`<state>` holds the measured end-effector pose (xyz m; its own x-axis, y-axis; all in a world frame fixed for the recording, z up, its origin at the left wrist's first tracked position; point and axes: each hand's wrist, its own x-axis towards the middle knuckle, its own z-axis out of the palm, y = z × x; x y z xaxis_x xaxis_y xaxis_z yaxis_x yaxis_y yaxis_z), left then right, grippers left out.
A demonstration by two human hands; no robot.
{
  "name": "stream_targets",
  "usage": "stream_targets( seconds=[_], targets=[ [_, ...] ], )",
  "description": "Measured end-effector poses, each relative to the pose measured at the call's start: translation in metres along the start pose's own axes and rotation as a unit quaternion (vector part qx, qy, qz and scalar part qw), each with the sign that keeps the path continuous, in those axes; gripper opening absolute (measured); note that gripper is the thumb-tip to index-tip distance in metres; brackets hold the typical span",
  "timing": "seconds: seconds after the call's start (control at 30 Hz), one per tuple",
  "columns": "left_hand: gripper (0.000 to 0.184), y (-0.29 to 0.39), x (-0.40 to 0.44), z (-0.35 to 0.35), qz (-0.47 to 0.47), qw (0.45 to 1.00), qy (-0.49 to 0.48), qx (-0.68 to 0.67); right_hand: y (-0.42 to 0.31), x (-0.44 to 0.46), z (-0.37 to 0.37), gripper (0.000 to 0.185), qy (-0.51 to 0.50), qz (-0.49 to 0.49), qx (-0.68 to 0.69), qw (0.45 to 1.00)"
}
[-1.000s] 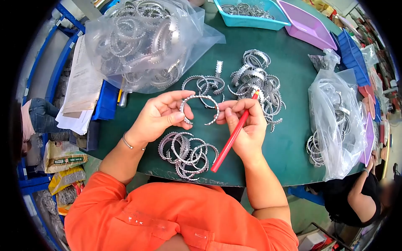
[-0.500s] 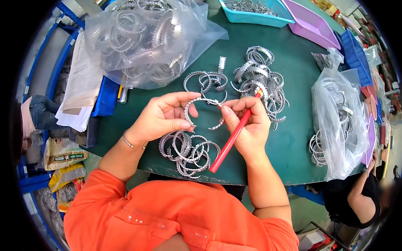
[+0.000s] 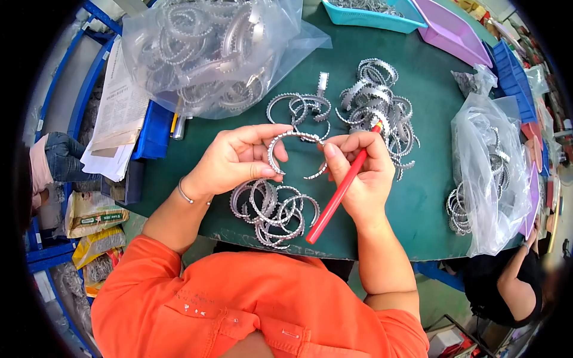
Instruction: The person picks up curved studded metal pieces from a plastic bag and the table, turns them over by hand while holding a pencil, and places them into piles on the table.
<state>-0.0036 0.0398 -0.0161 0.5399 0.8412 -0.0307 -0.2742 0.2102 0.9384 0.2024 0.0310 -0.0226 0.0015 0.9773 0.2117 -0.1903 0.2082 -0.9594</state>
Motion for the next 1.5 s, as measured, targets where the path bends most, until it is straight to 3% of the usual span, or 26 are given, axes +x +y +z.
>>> stream_targets(
  seconds=[0.1,0.13,0.2,0.27,0.3,0.37,0.47,0.57,0.63,0.7,0.77,0.87,0.93,1.03,1.2,1.3,1.5],
  targets=[
    [0.052,-0.001,0.000,0.000,0.008,1.000,-0.001,-0.006,0.001,0.000,0.001,0.015,-0.007,0.007,0.012,1.000],
    [0.053,-0.001,-0.001,0.000,0.008,1.000,0.000,-0.013,0.003,0.000,0.003,0.016,0.006,-0.088,-0.083,0.993],
    [0.053,-0.004,-0.001,0.002,0.016,1.000,0.007,0.002,0.009,0.005,0.001,0.021,0.010,-0.273,-0.262,0.926],
    [0.053,-0.006,-0.001,0.007,0.025,0.999,0.015,0.017,0.005,-0.004,0.008,0.022,-0.027,-0.227,-0.203,0.952],
    [0.052,-0.006,-0.001,0.011,0.059,0.991,0.028,0.117,0.003,-0.002,0.010,0.023,-0.086,-0.254,-0.189,0.944],
    [0.049,0.000,-0.002,0.019,0.120,0.946,0.046,0.297,0.001,-0.008,0.016,0.023,-0.109,-0.215,-0.182,0.953],
    [0.048,-0.008,0.000,0.023,0.173,0.928,0.065,0.323,0.006,-0.010,0.014,0.022,-0.106,-0.208,-0.159,0.959],
    [0.047,-0.007,0.000,0.018,0.183,0.919,0.050,0.345,0.001,-0.011,0.016,0.018,-0.068,-0.062,0.001,0.996],
    [0.046,-0.006,0.001,0.018,0.198,0.900,0.036,0.386,0.003,-0.011,0.016,0.018,-0.083,-0.060,-0.045,0.994],
    [0.046,-0.009,0.001,0.021,0.194,0.919,0.046,0.340,0.008,-0.011,0.014,0.018,-0.090,-0.060,-0.068,0.992],
    [0.052,-0.008,0.001,0.025,0.184,0.944,0.074,0.265,0.005,-0.010,0.011,0.020,-0.060,0.015,0.072,0.995],
    [0.065,-0.002,0.001,0.019,0.121,0.939,0.107,0.305,0.000,-0.005,0.005,0.019,-0.056,0.073,0.243,0.966],
    [0.066,-0.009,0.003,0.012,0.033,0.982,0.055,0.177,-0.001,-0.004,0.003,0.016,-0.065,0.096,0.293,0.949],
    [0.059,-0.007,0.003,0.010,0.013,0.995,0.022,0.097,0.002,-0.002,0.001,0.013,-0.070,0.119,0.318,0.938],
    [0.054,-0.001,0.000,0.010,0.014,0.998,0.049,-0.023,-0.004,-0.001,0.003,0.010,-0.013,0.111,0.208,0.972],
    [0.051,-0.001,0.000,0.006,0.023,0.998,0.052,-0.025,-0.001,0.000,0.002,0.008,-0.032,0.086,0.143,0.986],
    [0.049,-0.001,0.001,0.006,0.020,0.998,0.056,-0.015,0.000,0.000,0.001,0.009,-0.028,0.101,0.139,0.985]
  ],
)
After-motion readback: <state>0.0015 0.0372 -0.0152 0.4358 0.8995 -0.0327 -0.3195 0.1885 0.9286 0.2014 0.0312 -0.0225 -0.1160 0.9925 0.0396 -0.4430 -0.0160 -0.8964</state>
